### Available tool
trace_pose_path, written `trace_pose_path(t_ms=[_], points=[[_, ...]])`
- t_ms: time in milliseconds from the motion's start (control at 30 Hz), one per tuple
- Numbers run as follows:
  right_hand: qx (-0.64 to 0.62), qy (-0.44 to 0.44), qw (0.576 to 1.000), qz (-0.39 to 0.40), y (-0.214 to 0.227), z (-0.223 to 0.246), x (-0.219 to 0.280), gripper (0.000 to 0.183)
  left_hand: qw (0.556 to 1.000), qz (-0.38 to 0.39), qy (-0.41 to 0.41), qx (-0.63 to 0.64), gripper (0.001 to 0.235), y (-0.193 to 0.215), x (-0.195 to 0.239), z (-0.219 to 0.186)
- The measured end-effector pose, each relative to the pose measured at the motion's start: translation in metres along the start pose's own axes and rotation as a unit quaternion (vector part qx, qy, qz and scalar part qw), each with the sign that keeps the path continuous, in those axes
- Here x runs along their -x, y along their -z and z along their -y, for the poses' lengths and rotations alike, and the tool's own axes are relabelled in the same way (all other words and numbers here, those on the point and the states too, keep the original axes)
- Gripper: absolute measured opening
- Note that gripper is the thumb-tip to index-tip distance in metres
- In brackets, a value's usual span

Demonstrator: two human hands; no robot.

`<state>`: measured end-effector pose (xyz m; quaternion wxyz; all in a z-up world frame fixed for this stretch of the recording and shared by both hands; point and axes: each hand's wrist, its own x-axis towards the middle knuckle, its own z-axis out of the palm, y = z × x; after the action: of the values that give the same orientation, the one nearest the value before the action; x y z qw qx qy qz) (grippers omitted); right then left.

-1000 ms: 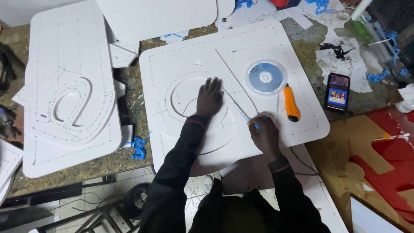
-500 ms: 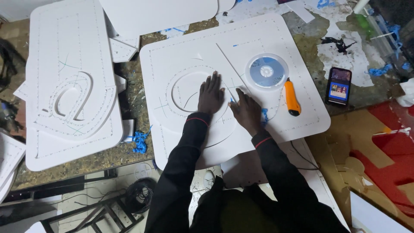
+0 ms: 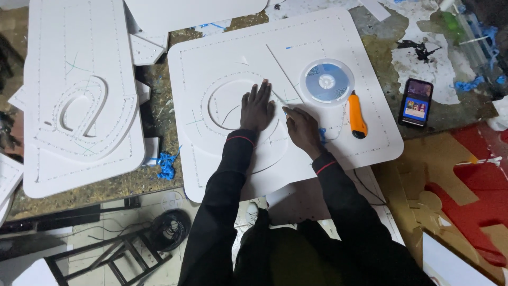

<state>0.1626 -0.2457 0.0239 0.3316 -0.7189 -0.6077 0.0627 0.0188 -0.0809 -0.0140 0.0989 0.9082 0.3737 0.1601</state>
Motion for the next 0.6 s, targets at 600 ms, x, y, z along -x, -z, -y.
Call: trace_pose_path(t_ms=[600], points=[[0.051, 0.068, 0.995, -0.048, 0.006, -0.012, 0.013, 0.033, 0.998, 0.021, 0.045, -0.048, 0.066, 0.006, -0.004, -0.018]])
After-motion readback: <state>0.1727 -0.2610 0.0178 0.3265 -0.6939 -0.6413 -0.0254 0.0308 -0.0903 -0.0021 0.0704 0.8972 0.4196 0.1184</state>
